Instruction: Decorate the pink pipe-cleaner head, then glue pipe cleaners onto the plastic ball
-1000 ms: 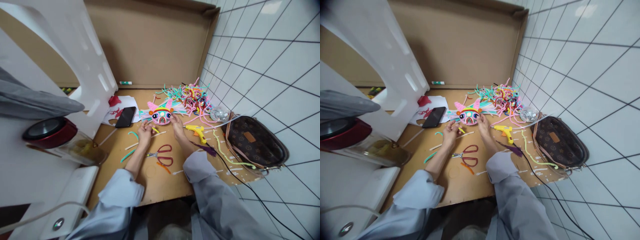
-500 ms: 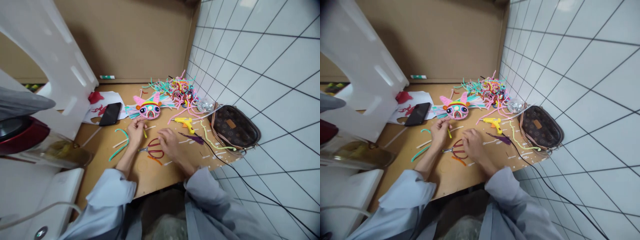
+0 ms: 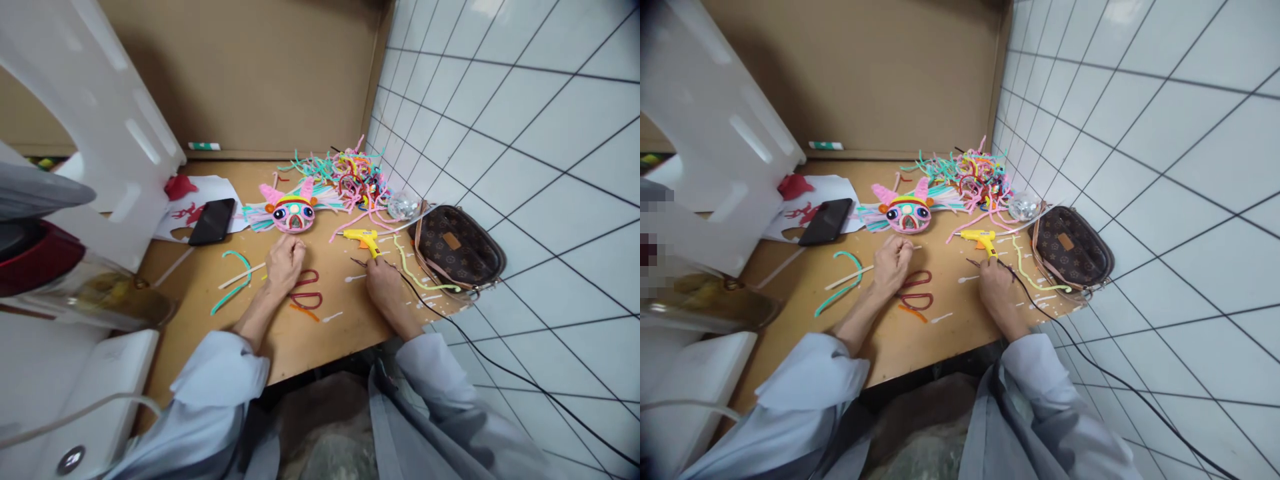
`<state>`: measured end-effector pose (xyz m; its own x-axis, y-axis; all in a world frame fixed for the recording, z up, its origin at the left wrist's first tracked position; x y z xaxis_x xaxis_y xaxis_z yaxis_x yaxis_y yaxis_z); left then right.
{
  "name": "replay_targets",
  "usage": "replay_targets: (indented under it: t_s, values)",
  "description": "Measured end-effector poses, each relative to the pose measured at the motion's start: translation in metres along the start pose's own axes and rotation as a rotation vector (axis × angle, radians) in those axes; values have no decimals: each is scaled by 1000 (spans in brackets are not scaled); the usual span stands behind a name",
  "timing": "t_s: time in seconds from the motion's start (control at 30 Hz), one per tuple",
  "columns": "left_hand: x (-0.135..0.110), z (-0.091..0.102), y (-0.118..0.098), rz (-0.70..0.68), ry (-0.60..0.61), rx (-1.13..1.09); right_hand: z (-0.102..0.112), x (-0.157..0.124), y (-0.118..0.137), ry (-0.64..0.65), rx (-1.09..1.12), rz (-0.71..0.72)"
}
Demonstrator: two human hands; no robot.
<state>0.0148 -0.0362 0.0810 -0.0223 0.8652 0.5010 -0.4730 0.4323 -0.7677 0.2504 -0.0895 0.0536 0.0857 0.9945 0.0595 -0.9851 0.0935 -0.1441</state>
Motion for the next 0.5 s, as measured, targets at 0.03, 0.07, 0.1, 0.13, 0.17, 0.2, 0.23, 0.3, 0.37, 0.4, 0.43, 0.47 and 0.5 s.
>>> replay_targets:
  t_s: [0.03, 0.07, 0.1, 0.13, 0.17, 0.2, 0.23, 0.3, 0.37, 0.4, 0.43, 0.47, 0.5]
  values:
    - [0, 1, 2, 16, -7, 17, 0, 2, 1, 13, -7, -6]
    - [1, 1, 3, 30, -14, 33, 1, 3, 2, 14, -7, -6]
    - [1, 2, 4, 38, -18, 44, 4, 4, 3, 4, 4, -3]
    - [1, 3, 4, 39, -23, 46, 8, 4, 5, -18, 32, 6]
    - [1, 3, 3, 31, -28, 38, 14, 4, 6, -46, 83, 15]
    - [0, 3, 2, 16, -32, 20, 20, 4, 8, -74, 167, 20]
    - [-1, 2, 0, -1, -31, -10, 25, 4, 10, -92, 290, 26]
    - [-3, 0, -3, -14, -21, -101, 33, 7, 17, -98, 649, 49]
    - [-5, -4, -2, 24, -5, -214, 37, 16, 32, -49, 1092, 105]
    - [-6, -6, -1, 53, 3, -263, 37, 22, 41, -5, 1295, 128]
    - [-7, -8, 1, 79, 13, -300, 36, 29, 52, 46, 1464, 136]
    - [-7, -9, 1, 95, 28, -324, 35, 37, 62, 99, 1590, 140]
    - [-7, -10, 1, 108, 41, -345, 34, 44, 73, 142, 1675, 151]
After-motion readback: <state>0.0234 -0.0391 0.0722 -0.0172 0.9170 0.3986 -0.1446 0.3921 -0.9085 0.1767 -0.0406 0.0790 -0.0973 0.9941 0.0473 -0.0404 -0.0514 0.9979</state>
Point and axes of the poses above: each hand's wrist, its own x-axis towards the middle knuckle, its own z-axis out of the back of the hand, y = z × x, the point moved 8 cm from there along x, towards the middle knuckle, and after that the axes turned 2 degrees about y, right-handed, at the moved point
